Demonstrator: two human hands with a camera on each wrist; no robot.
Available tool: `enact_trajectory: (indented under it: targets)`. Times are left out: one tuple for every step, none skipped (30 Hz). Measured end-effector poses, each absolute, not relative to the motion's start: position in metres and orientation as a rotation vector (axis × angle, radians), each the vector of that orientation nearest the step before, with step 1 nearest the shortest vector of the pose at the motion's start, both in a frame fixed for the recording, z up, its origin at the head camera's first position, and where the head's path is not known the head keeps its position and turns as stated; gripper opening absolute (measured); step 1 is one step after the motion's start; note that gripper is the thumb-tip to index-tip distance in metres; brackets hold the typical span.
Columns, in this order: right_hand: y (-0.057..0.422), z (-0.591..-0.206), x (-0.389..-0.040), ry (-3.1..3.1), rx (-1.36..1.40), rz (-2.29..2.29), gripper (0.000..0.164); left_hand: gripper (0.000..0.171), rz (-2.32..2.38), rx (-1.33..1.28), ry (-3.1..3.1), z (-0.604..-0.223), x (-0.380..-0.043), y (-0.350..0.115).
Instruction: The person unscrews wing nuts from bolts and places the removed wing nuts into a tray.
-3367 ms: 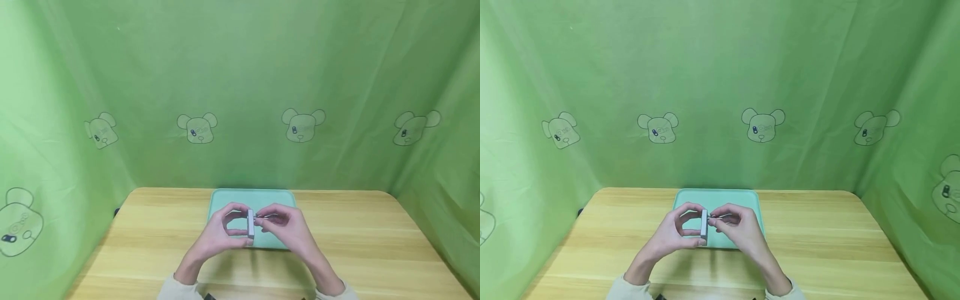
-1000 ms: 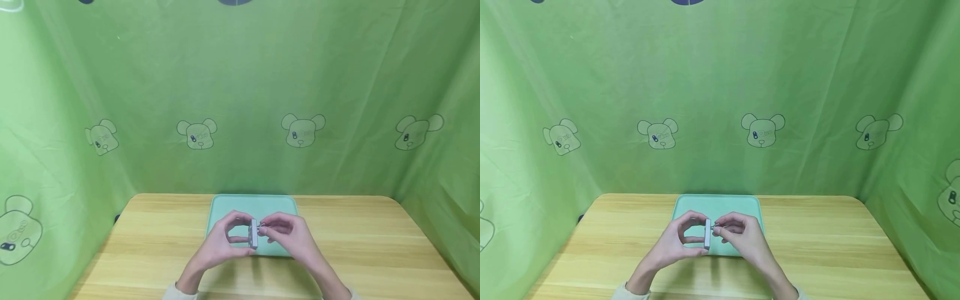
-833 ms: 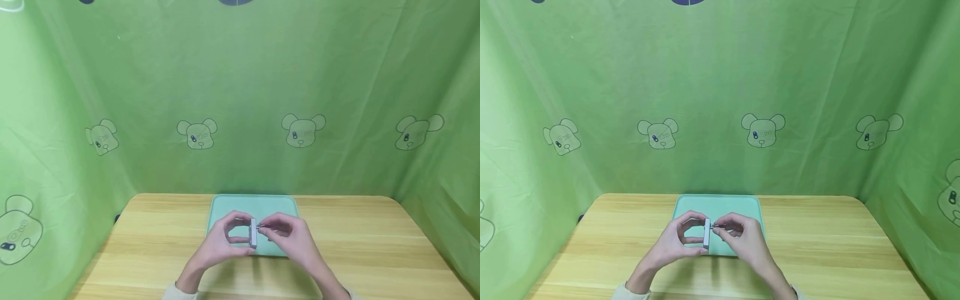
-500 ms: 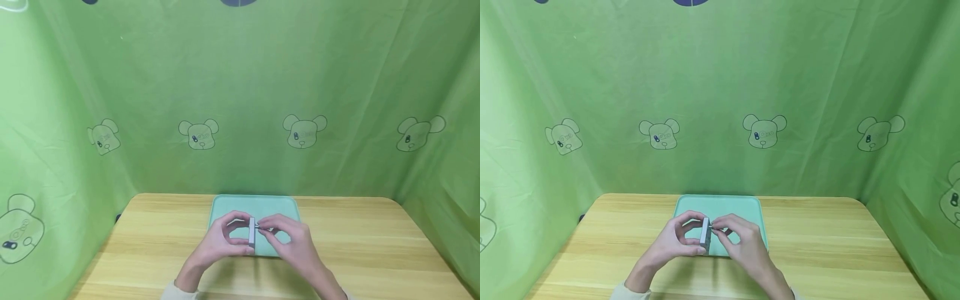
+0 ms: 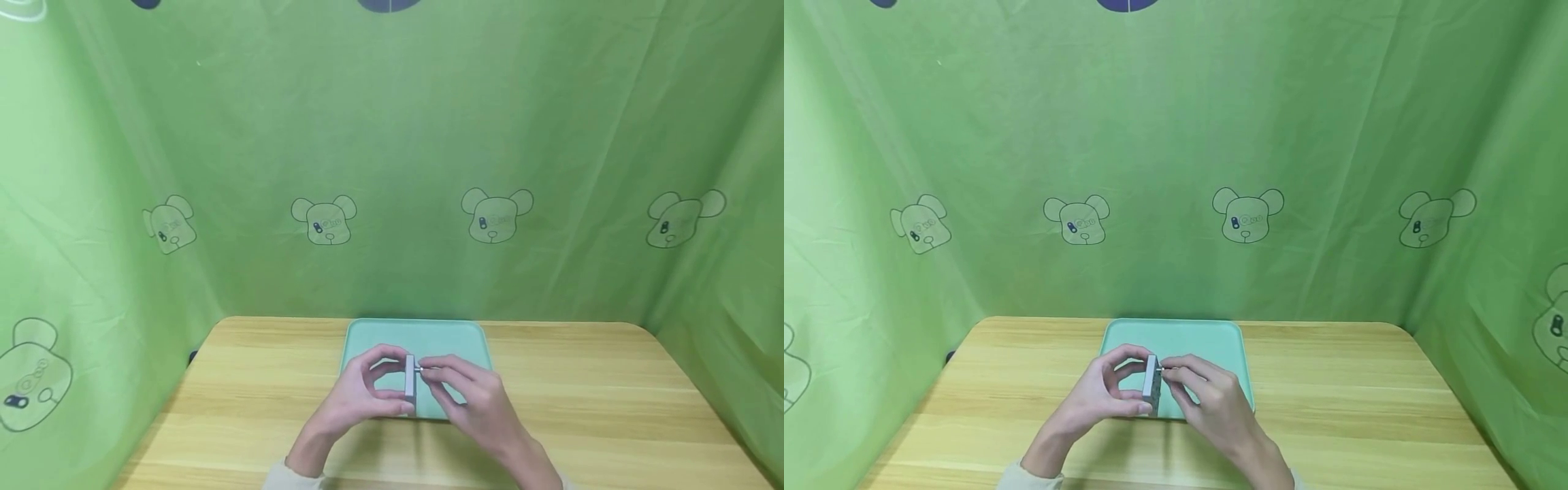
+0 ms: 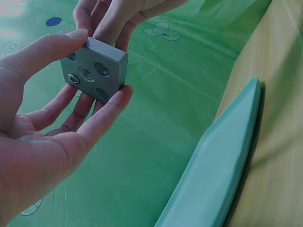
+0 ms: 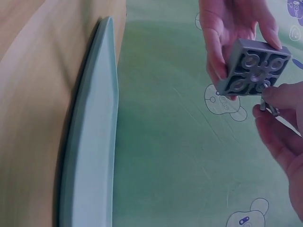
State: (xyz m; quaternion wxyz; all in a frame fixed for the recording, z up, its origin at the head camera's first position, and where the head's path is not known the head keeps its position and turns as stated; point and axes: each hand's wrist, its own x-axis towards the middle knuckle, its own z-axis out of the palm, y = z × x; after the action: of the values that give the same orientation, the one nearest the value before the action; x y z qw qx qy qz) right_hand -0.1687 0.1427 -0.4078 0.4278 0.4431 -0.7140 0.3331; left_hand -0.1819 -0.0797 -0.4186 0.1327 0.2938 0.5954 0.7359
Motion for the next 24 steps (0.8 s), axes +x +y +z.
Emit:
enact_trajectory:
  targets:
    - [0.143, -0.408, -0.168, -1.799, 1.104, 0.843, 0.019, 0.062, 2.135, 0.85, 1.729, -0.419, -0.182, -0.079]
    - [0.144, -0.407, -0.168, -1.819, 1.099, 0.862, 0.016, 0.062, 2.136, 0.848, 1.731, -0.419, -0.182, -0.079]
    - [0.144, -0.407, -0.167, -1.842, 1.093, 0.889, 0.012, 0.062, 2.137, 0.849, 1.735, -0.419, -0.183, -0.079]
    - [0.145, -0.407, -0.167, -1.865, 1.08, 0.924, 0.011, 0.062, 2.138, 0.846, 1.74, -0.419, -0.183, -0.079]
    - [0.146, -0.406, -0.166, -1.896, 1.056, 0.968, 0.015, 0.062, 2.139, 0.846, 1.746, -0.419, -0.183, -0.079]
    - [0.147, -0.406, -0.165, -1.933, 1.026, 1.038, 0.02, 0.062, 2.14, 0.847, 1.753, -0.419, -0.183, -0.079]
    - [0.148, -0.405, -0.163, -1.983, 0.982, 1.126, 0.025, 0.062, 2.14, 0.846, 1.764, -0.419, -0.183, -0.079]
    - [0.149, -0.404, -0.162, -2.034, 0.927, 1.223, 0.028, 0.062, 2.143, 0.854, 1.768, -0.419, -0.183, -0.079]
    - [0.149, -0.404, -0.161, -2.085, 0.857, 1.336, 0.027, 0.063, 2.144, 0.861, 1.769, -0.419, -0.183, -0.079]
    - [0.15, -0.403, -0.159, -2.135, 0.776, 1.46, 0.025, 0.063, 2.146, 0.869, 1.77, -0.419, -0.183, -0.078]
    - [0.151, -0.402, -0.158, -2.183, 0.685, 1.583, 0.023, 0.063, 2.148, 0.88, 1.769, -0.419, -0.183, -0.078]
    - [0.151, -0.401, -0.157, -2.222, 0.593, 1.704, 0.021, 0.063, 2.147, 0.895, 1.768, -0.419, -0.184, -0.077]
    - [0.152, -0.401, -0.157, -2.253, 0.508, 1.807, 0.021, 0.063, 2.147, 0.909, 1.767, -0.419, -0.184, -0.077]
    - [0.152, -0.399, -0.157, -2.276, 0.434, 1.89, 0.023, 0.063, 2.147, 0.925, 1.763, -0.419, -0.183, -0.076]
    - [0.152, -0.399, -0.158, -2.291, 0.37, 1.967, 0.027, 0.063, 2.145, 0.937, 1.767, -0.419, -0.184, -0.076]
    - [0.153, -0.398, -0.158, -2.305, 0.332, 2.027, 0.031, 0.062, 2.144, 0.95, 1.768, -0.419, -0.184, -0.076]
    - [0.153, -0.398, -0.159, -2.314, 0.308, 2.076, 0.034, 0.062, 2.139, 0.96, 1.773, -0.419, -0.184, -0.076]
    - [0.154, -0.397, -0.159, -2.317, 0.299, 2.126, 0.036, 0.062, 2.133, 0.97, 1.781, -0.419, -0.183, -0.075]
    - [0.154, -0.397, -0.16, -2.319, 0.304, 2.168, 0.037, 0.063, 2.128, 0.977, 1.789, -0.419, -0.183, -0.075]
    - [0.155, -0.398, -0.16, -2.325, 0.31, 2.203, 0.039, 0.063, 2.122, 0.984, 1.799, -0.419, -0.183, -0.075]
    - [0.155, -0.398, -0.161, -2.327, 0.322, 2.24, 0.04, 0.063, 2.115, 0.989, 1.81, -0.42, -0.183, -0.075]
    - [0.155, -0.399, -0.161, -2.333, 0.336, 2.267, 0.04, 0.063, 2.107, 0.996, 1.824, -0.42, -0.182, -0.075]
    - [0.156, -0.4, -0.161, -2.337, 0.343, 2.29, 0.04, 0.063, 2.097, 1.003, 1.844, -0.42, -0.182, -0.075]
    - [0.156, -0.4, -0.162, -2.34, 0.348, 2.312, 0.04, 0.063, 2.089, 1.012, 1.861, -0.419, -0.182, -0.075]
